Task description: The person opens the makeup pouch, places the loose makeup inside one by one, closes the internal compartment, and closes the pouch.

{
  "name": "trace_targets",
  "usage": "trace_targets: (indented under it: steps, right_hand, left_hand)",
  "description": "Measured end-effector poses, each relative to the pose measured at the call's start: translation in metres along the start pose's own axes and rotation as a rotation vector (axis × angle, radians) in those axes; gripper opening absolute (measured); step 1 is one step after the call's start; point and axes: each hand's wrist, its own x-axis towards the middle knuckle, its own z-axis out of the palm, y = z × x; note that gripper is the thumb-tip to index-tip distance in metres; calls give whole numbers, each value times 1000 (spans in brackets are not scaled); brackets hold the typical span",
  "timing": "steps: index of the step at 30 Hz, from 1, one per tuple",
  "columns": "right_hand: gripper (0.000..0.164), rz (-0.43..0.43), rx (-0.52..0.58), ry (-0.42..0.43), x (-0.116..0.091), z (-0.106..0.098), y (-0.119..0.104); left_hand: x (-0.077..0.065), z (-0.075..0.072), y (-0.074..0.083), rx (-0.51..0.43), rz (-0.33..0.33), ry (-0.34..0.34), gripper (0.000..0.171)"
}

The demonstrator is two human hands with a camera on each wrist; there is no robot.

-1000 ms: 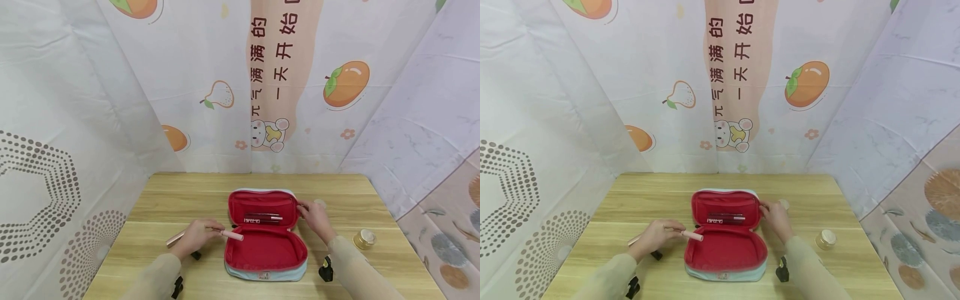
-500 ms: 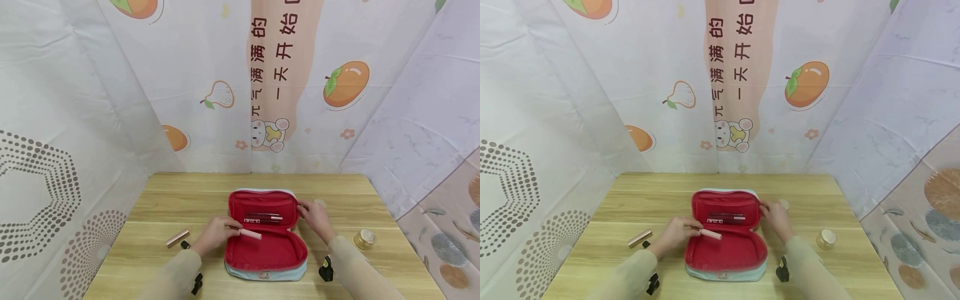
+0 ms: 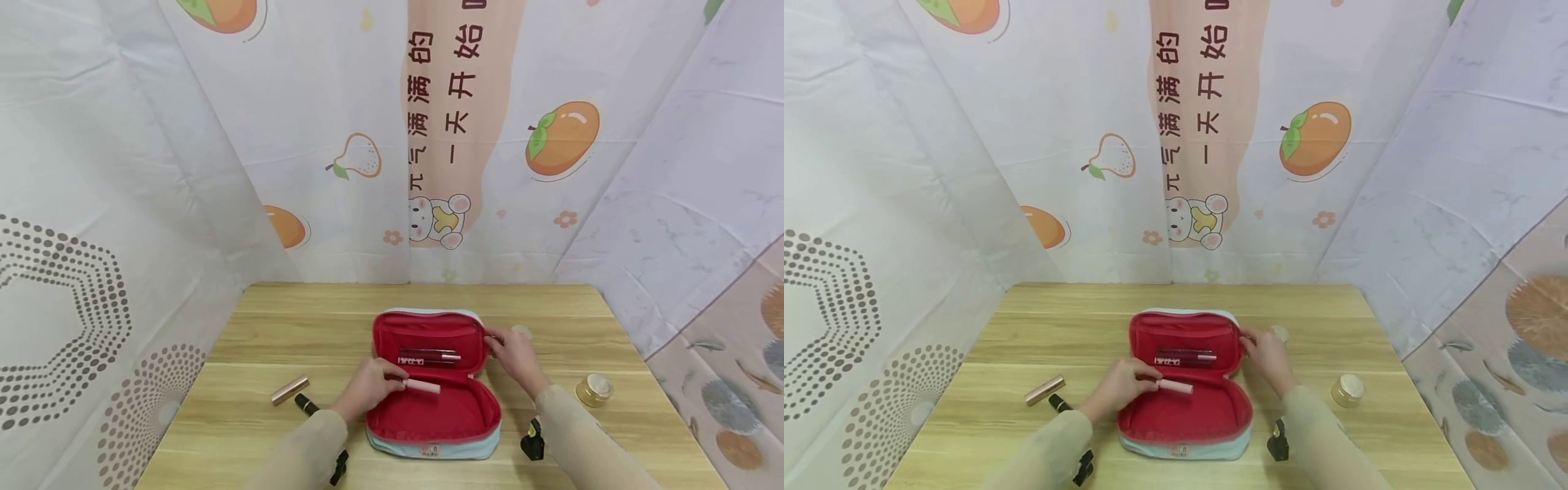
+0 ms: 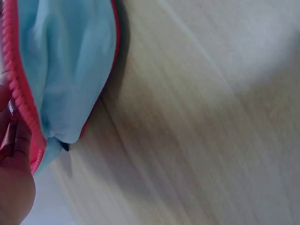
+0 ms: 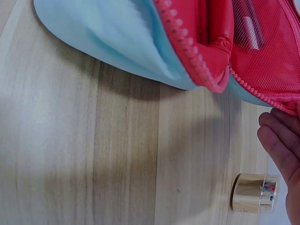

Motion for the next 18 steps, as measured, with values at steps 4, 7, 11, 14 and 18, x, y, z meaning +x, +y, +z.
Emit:
trace_targets:
  steps: [4,7,11,14,18]
  right_hand:
    - [23,3,6,1,0,0,-1]
    - [23,1,16,7,-1,1,0]
    - [23,8,30,10,-2,2,-1]
    - [22,18,31,6,-2,1,-2]
    - [22,18,28,3,-2,1,-2]
  left_hand:
    - [1,4,-1,18,11,2,9]
    - [1,5,-1,29,14,6,9]
    - [1,8,0,41,23,16,9]
    - [0,9,0,61,39,26,10]
    - [-2,7,-1,56,42,19,12]
